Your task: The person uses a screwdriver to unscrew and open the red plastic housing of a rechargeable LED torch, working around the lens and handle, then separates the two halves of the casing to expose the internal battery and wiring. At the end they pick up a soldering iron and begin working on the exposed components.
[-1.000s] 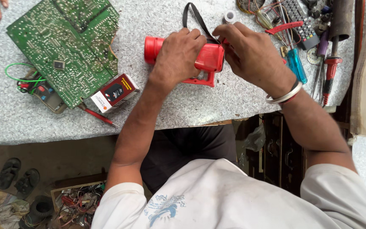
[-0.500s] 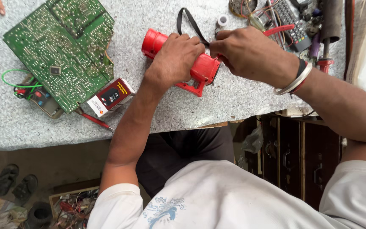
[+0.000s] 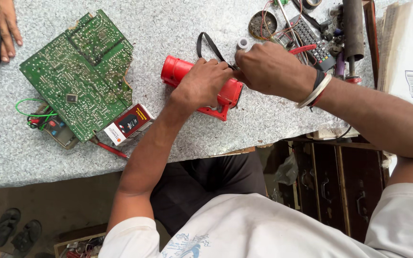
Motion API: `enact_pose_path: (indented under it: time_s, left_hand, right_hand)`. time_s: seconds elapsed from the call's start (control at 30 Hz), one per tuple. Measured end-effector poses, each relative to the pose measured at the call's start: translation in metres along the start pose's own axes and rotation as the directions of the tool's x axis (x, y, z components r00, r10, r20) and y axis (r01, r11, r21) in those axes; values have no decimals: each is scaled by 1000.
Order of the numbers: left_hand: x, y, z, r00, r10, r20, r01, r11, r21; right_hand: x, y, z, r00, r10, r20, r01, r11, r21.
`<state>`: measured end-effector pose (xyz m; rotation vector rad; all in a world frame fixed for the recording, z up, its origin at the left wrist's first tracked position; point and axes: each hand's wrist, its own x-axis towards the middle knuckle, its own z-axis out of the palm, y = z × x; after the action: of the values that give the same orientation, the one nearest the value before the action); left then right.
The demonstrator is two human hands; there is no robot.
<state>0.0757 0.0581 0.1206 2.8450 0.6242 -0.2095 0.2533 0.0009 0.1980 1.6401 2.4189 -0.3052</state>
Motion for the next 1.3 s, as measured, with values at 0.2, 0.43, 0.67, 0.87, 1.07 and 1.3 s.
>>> enact_pose_path:
  time_s: [0.2,0.43,0.67,0.87,1.07,1.3]
  left_hand:
    - [-8,0,9,989,135,-55,-135,991,-3]
    - [-36,10,29,945,222,-241,-173,962,209]
    - [-58,19,28,936,140,-323,-94,984,153]
    - [-64,26,25,936,116,-332,-51,979,199]
    - [-67,27,27,936,97,-340,-30,980,197]
    - [-65,25,28,941,87,-326,-40,988,149]
  right_hand:
    - [-14,-14,-10,1000,4,-4,-3,981,192]
    - [-61,-10,27,926,-67,-372,264,819,509]
    - [-82,-5,71,751,-138,-645,415,860,299]
    - [-86,-9,79,735,-222,-641,463,855,234]
    - [-79,-14,77,740,-264,-619,509,822,257]
    - [-67,-27,60,786,-325,-526,457,878,141]
